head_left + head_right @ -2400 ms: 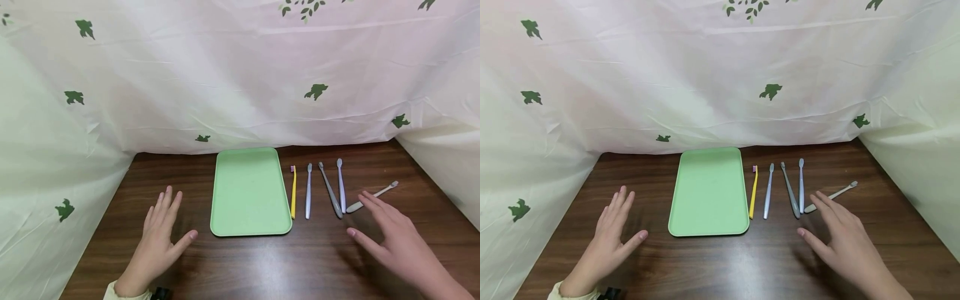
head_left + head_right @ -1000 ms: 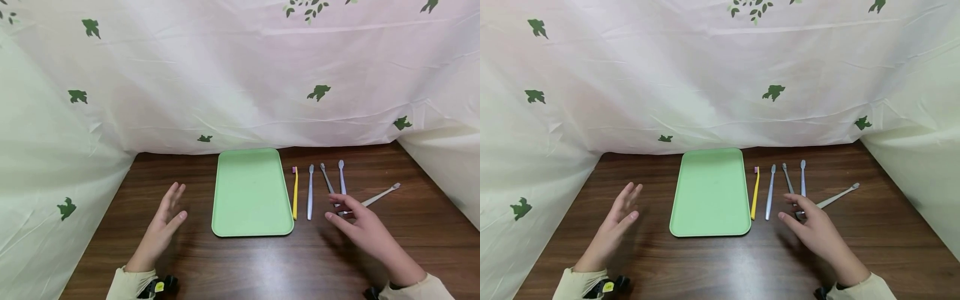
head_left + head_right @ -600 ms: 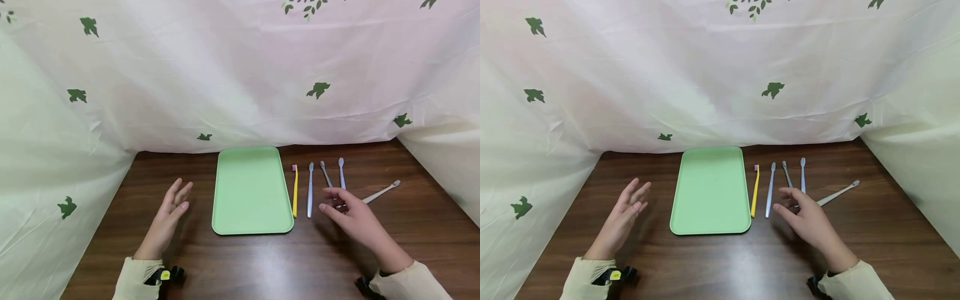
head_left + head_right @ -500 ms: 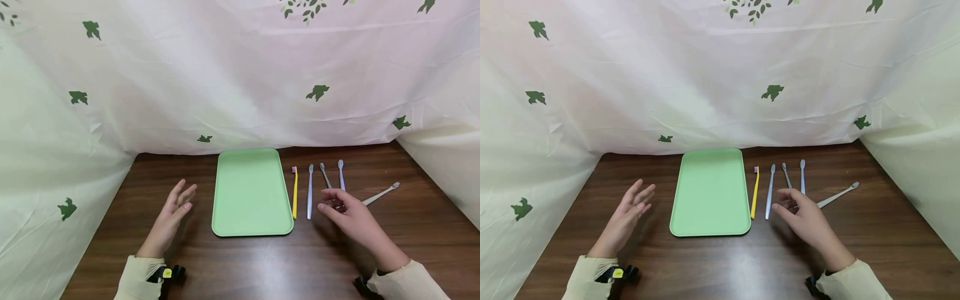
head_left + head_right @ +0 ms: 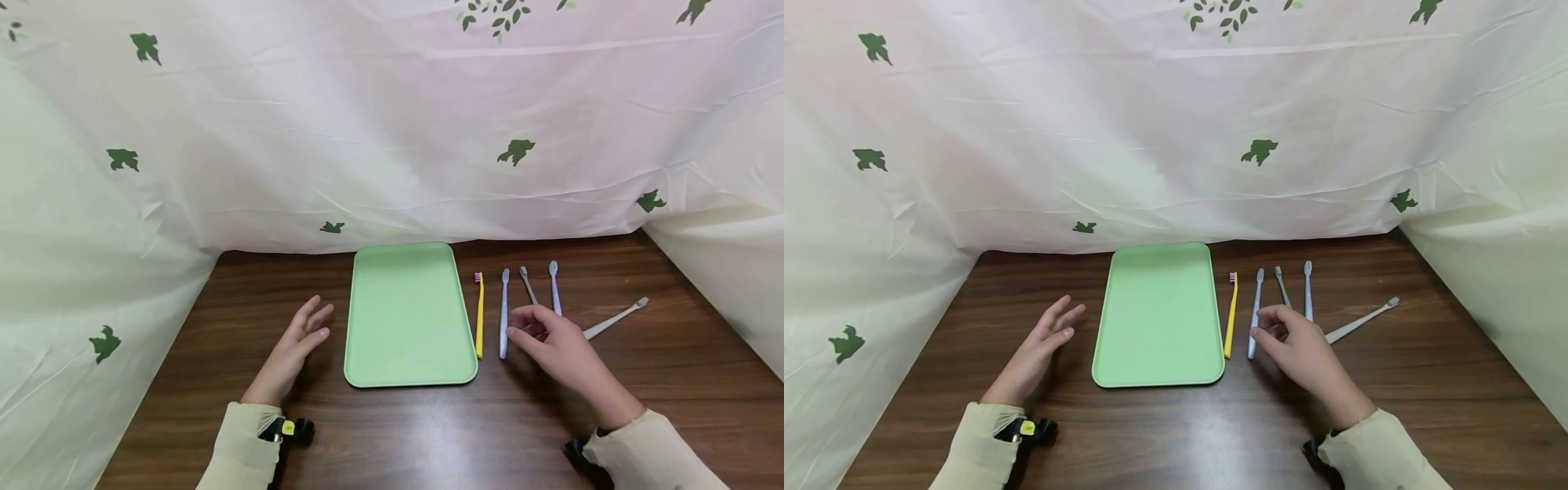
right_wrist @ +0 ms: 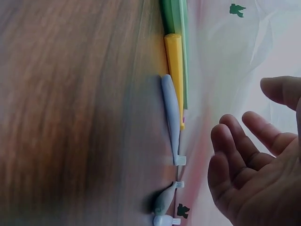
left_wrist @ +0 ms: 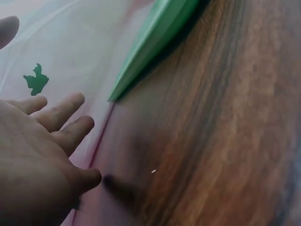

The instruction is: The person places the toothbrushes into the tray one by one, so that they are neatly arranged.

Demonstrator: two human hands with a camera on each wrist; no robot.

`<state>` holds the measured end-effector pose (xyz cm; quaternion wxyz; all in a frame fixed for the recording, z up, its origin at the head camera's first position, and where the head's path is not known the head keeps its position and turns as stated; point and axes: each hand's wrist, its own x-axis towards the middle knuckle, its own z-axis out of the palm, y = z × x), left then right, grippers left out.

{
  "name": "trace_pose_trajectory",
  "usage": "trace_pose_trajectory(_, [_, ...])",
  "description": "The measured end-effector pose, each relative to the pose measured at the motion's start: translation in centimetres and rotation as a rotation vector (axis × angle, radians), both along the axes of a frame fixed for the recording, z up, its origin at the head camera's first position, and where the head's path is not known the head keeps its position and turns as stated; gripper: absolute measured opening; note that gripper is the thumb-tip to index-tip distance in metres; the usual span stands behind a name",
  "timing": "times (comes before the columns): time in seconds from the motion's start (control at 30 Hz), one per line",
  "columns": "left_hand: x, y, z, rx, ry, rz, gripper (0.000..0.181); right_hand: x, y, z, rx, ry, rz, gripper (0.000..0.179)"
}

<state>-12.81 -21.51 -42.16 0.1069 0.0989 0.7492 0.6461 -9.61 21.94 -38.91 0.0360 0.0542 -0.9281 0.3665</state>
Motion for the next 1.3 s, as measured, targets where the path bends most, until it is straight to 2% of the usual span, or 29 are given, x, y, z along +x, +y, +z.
trace_pose_trajectory(0.2, [-0.8,0.6,-1.0,-0.033,-0.06,-0.013,0.07,-0.6,-0.5,-0.3,0.02,-0.018,-0.011,0.03])
trace_pose_trajectory(0.33, [-1.2,1.1,-1.5,-0.075,-0.066,-0.015,0.07,-1.3,-0.7,-0.5,0.036,-0.016,0.006,0.028])
trace_pose_trajectory(0.4, [-1.3,1.4,-1.6,-0.117,-0.053,-0.018,0.071,-1.7,-0.8,-0.6,0.045,-0.022,0.015,0.026])
trace_pose_trajectory(0.6, [-1.3,1.9,-1.9,-0.298,0.062,-0.035,0.071,-2.7,-1.4,-0.9,0.057,-0.064,0.032,0.026])
trace_pose_trajectory(0.73, [-1.1,1.9,-2.0,-0.366,0.115,-0.061,0.071,-3.4,-2.0,-1.2,0.067,-0.07,0.043,0.023])
trace_pose_trajectory(0.83, [-0.9,1.9,-2.1,-0.402,0.113,-0.07,0.071,-3.9,-2.4,-1.4,0.082,-0.095,0.063,0.02])
trace_pose_trajectory(1.03, [-0.5,2.0,-2.2,-0.465,0.053,-0.057,0.07,-4.7,-3.0,-1.7,0.149,-0.173,0.097,0.021])
trace_pose_trajectory(1.3, [-0.6,2.4,-2.1,-0.5,0.099,-0.052,0.067,-5.4,-3.4,-1.9,0.235,-0.151,0.112,0.025])
